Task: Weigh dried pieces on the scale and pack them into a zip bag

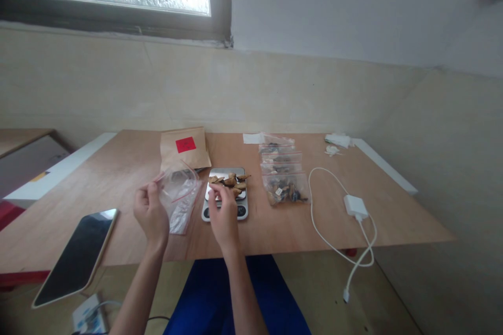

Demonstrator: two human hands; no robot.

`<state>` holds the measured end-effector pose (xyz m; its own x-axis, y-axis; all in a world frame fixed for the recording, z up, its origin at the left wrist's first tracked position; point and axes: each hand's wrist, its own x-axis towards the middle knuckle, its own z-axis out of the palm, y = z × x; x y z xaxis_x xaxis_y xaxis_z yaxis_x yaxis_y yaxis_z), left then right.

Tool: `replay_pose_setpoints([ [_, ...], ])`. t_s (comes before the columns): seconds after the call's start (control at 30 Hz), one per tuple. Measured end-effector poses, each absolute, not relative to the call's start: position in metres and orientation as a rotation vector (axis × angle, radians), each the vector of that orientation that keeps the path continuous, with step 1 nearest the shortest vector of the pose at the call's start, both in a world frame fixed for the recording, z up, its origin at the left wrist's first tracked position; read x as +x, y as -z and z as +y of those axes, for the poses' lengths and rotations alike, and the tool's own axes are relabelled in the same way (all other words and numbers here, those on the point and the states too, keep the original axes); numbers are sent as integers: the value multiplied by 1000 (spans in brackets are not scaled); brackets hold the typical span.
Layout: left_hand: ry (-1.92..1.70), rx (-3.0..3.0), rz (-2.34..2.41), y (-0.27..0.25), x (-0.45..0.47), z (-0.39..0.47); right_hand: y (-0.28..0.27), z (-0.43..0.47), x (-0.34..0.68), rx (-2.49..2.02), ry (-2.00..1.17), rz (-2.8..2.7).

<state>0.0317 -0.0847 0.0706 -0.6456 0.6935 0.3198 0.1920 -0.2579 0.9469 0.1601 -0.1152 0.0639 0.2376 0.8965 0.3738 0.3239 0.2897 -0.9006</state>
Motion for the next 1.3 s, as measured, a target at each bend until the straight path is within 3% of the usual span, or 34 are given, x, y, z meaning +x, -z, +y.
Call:
replay_pose_setpoints([
  [0.2, -1907, 1029, 1682, -51, 50, -58, -42, -106, 203, -1413, -205, -1346],
  [0.57, -1957, 961, 1818, -9, 67, -57, -12, -100, 212, -1526, -291, -1514],
  [1.3, -2065, 859, 1622, -20, 78, -79, -15, -93, 209, -1559, -187, -1402],
])
